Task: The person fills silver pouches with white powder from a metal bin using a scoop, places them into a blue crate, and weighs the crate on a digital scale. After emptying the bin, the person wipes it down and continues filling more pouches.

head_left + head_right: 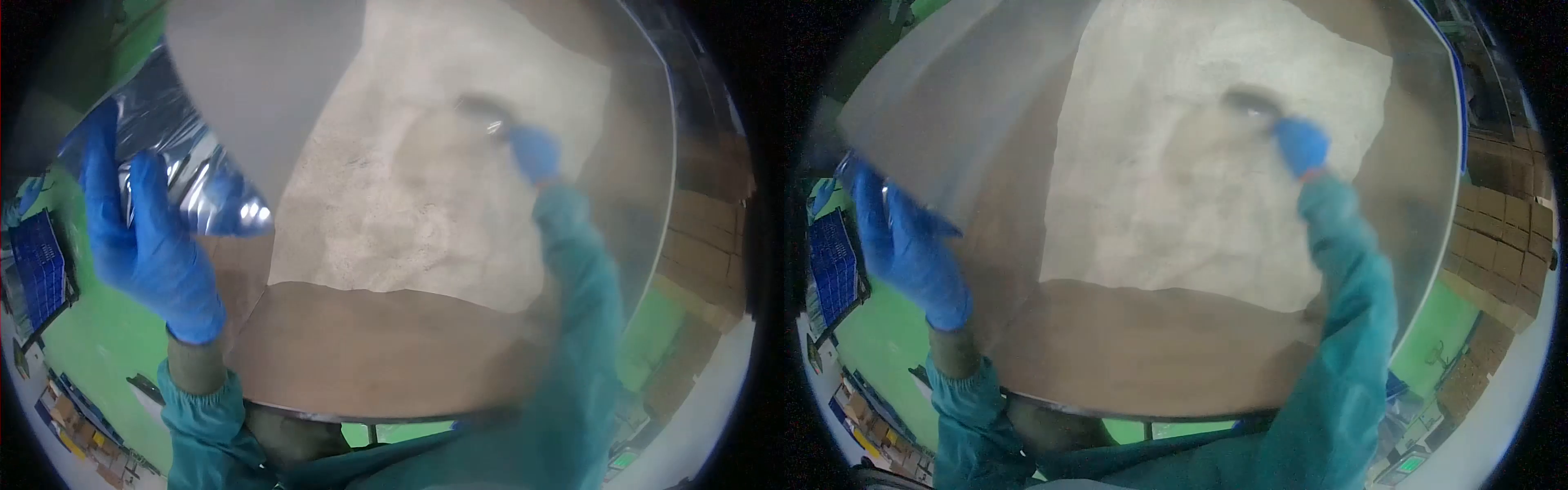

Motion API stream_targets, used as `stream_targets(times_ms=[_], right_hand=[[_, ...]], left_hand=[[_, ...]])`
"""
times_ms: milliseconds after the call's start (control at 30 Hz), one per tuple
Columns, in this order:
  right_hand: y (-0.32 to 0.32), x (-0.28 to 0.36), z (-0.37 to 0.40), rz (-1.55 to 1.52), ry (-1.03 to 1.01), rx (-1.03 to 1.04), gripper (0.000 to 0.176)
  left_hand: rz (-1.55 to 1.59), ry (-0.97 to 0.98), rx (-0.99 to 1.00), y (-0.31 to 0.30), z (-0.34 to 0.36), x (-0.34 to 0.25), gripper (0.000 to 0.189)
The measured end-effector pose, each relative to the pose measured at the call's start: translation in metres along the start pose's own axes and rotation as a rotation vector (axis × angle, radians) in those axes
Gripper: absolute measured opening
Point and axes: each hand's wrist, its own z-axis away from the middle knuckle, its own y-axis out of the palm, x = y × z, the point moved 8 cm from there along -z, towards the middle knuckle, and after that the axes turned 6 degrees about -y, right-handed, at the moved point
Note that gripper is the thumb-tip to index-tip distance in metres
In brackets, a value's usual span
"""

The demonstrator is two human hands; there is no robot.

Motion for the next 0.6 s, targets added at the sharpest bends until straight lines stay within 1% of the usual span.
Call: stream_targets(times_ms=[33, 67, 100, 167, 200, 233, 267, 333, 367, 433, 500, 533, 567, 600], right_hand=[[0.010, -0.052, -0.032, -0.008, 0.093, -0.041, 0.021], [0.009, -0.086, -0.065, 0.117, 0.249, 0.074, 0.026], [0.021, -0.124, -0.093, 0.004, 0.467, 0.032, 0.032], [0.028, -0.127, -0.138, -0.114, 0.510, -0.008, 0.036], [0.062, -0.123, -0.160, -0.107, 0.558, 0.023, 0.035], [0.087, -0.115, -0.177, -0.098, 0.606, 0.050, 0.036], [0.094, -0.099, -0.181, -0.111, 0.609, 0.052, 0.036], [0.095, -0.047, -0.185, -0.244, 0.533, -0.026, 0.031], [0.100, -0.028, -0.182, -0.260, 0.526, -0.010, 0.031], [0.089, 0.022, -0.184, -0.320, 0.196, -0.055, 0.026], [0.053, 0.088, -0.167, -0.439, -0.007, -0.136, 0.022], [0.054, 0.118, -0.161, -0.453, -0.084, -0.118, 0.023], [0.052, 0.147, -0.146, -0.536, -0.219, -0.233, 0.023], [0.049, 0.177, -0.128, -0.570, -0.274, -0.221, 0.024]], left_hand=[[-0.050, -0.032, -0.003, 0.001, 0.002, 0.002, 0.040], [-0.061, -0.033, -0.002, 0.000, 0.003, 0.002, 0.040], [-0.119, -0.067, -0.001, 0.002, 0.004, 0.007, 0.039], [-0.398, 0.000, 0.055, -0.005, 0.011, 0.013, 0.039], [-0.431, 0.001, 0.061, -0.007, 0.013, 0.012, 0.038], [-0.370, -0.034, 0.057, -0.004, 0.016, 0.014, 0.038], [-0.299, -0.054, 0.062, 0.003, 0.016, 0.013, 0.037], [-0.266, -0.081, 0.085, 0.009, 0.017, 0.014, 0.036], [-0.261, -0.091, 0.096, 0.011, 0.018, 0.014, 0.036], [-0.217, -0.115, 0.104, 0.016, 0.020, 0.018, 0.035], [-0.147, -0.107, 0.112, 0.023, 0.015, 0.018, 0.034], [-0.220, -0.056, 0.134, 0.026, 0.014, 0.014, 0.034], [-0.292, -0.002, 0.152, 0.029, 0.014, 0.011, 0.034], [-0.426, 0.107, 0.194, 0.036, 0.014, 0.007, 0.033]])
